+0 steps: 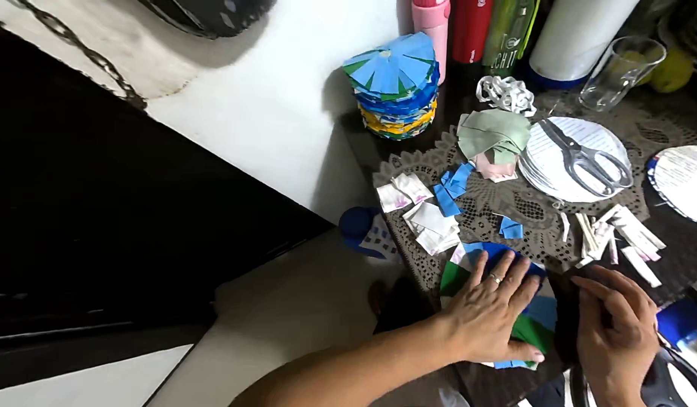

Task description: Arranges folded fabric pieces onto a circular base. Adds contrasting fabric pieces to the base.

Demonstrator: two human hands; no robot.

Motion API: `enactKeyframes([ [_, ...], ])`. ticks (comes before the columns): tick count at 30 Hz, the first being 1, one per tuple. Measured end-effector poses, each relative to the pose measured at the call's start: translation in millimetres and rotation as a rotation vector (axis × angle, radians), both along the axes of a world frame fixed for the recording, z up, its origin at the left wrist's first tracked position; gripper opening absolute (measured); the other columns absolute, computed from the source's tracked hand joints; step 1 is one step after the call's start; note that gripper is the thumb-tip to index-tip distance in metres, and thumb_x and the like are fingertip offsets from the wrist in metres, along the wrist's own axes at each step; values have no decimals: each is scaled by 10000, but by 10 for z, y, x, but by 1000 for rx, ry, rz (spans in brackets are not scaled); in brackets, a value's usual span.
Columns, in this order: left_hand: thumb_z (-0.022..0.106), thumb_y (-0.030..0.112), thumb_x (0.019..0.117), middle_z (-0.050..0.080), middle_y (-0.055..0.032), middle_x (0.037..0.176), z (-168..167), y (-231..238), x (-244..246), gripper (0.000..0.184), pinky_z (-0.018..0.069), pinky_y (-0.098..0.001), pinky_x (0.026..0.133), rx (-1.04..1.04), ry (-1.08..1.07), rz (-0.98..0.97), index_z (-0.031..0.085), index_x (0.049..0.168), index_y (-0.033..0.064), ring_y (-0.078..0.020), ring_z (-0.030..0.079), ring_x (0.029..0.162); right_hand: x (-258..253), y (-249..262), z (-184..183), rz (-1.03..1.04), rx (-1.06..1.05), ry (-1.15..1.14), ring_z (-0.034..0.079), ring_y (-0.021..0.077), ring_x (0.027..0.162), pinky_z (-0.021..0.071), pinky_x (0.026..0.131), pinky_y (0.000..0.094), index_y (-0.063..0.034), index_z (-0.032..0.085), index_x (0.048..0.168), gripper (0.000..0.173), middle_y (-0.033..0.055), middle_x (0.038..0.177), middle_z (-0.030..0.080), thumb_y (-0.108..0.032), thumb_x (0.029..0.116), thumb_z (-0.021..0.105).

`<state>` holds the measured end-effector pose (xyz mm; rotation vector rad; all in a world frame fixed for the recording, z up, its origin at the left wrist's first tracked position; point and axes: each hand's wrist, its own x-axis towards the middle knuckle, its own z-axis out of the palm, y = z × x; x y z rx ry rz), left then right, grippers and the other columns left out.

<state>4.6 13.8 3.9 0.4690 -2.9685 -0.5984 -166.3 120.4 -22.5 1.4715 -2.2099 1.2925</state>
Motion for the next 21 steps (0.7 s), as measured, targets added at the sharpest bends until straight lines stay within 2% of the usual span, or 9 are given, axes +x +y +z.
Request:
enactKeyframes([
  [3, 665, 648, 864, 299, -187, 1658, -23, -213, 23, 961, 112, -650, 1221, 11, 1, -268, 386, 1573, 62, -371, 207, 1559, -5, 13, -16, -25, -15, -41, 572, 375, 1255, 399, 1114, 393, 53, 737, 986, 266, 300, 1182, 664, -77, 985, 505],
  [6, 666, 668, 845, 312, -177, 1655, -51, -333, 25, 968, 118, -656, 1220, -5, 24, -406, 405, 1569, 80, -383, 214, 1555, 3, 17, -29, -56, -44, -58, 588, 355, 1230, 429, 1081, 359, 62, 733, 1016, 274, 316, 1183, 654, -63, 984, 491],
  [9, 621, 620, 899, 366, -164, 1632, 56, -382, 64, 877, 178, -656, 1214, 26, 108, -288, 428, 1556, 72, -369, 279, 1536, -15, 40, -47, -86, -101, -71, 597, 305, 1228, 440, 1070, 305, 77, 716, 1061, 293, 303, 1193, 653, -52, 989, 463],
  [12, 404, 568, 1030, 444, -156, 1587, 176, -481, 90, 733, 242, -637, 1197, -29, 206, 45, 463, 1526, 32, -337, 368, 1501, -68, 96, -110, -95, -206, -136, 598, 219, 1234, 451, 1063, 258, 87, 693, 1088, 287, 254, 1196, 659, -36, 1008, 447],
  [14, 369, 529, 1057, 394, -190, 1609, 216, -437, 86, 715, 218, -655, 1197, -68, 170, 193, 431, 1539, 5, -373, 319, 1518, -98, 116, -146, -81, -273, -192, 611, 185, 1205, 477, 1034, 251, 100, 682, 1083, 276, 224, 1174, 672, -19, 1008, 444],
  [16, 378, 534, 1051, 369, -225, 1613, 176, -276, 71, 731, 198, -699, 1182, -83, 106, 200, 418, 1544, -4, -431, 301, 1513, -110, 113, -149, -60, -332, -283, 633, 155, 1148, 508, 999, 259, 122, 669, 1079, 271, 190, 1138, 682, 9, 994, 438],
  [17, 394, 546, 1043, 376, -226, 1609, 133, -189, 59, 739, 203, -714, 1170, -90, 81, 163, 420, 1546, 5, -443, 312, 1505, -112, 111, -135, -40, -362, -353, 643, 122, 1116, 526, 986, 263, 118, 654, 1093, 266, 142, 1124, 684, 18, 990, 429],
  [19, 419, 575, 1024, 373, -197, 1620, 16, -70, 40, 761, 193, -724, 1164, -114, 57, 63, 408, 1560, 35, -429, 321, 1505, -90, 143, -60, -21, -417, -526, 672, 82, 1038, 567, 943, 282, 61, 634, 1137, 277, 36, 1103, 697, 23, 980, 410],
  [21, 438, 599, 1005, 389, -183, 1615, -99, -39, 31, 781, 208, -732, 1149, -161, 68, -10, 424, 1552, 42, -417, 353, 1493, -25, 235, 98, -2, -466, -649, 686, 93, 974, 586, 883, 297, -35, 648, 1123, 268, -18, 1065, 710, -6, 977, 425],
])
